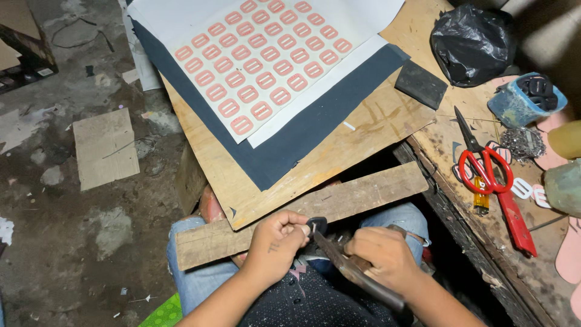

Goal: The person repeatedly hammers a small black sole piece on a wooden block to shape it, then uses scissors to trim the edges. The person continues this cycle of hammering and trimming on multiple pieces.

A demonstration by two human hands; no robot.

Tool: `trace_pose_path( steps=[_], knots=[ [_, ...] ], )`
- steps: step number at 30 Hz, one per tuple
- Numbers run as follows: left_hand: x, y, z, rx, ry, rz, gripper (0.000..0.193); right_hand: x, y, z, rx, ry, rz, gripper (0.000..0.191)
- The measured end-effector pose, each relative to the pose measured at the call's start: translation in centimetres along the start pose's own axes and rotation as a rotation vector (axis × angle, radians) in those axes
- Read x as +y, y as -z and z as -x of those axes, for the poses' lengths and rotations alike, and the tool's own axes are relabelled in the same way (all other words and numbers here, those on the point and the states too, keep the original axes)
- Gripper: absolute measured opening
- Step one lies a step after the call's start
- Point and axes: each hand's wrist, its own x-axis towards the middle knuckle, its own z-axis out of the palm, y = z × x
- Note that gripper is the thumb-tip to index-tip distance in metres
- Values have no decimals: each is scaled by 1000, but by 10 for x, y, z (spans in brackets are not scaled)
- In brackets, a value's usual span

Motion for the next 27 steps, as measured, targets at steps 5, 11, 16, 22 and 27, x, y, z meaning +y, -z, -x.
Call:
trace_pose_path(
  steps=[5,11,16,22,27],
  knots=[
    [10,9,6,37,-811,-911,17,-1,0,0,46,-311,148,20],
    [10,8,9,59,-961,-1092,27,9,-6,3,11,-606,181,35],
    [8,5,8,132,-883,-1015,39,-1,-16,0,76,-574,28,33],
    [7,2,5,120,-716,-958,47,-21,-23,-9,-24,-476,59,44],
    [7,2,5,151,-686,-910,48,-25,-26,-9,-80,-435,250,51]
  ],
)
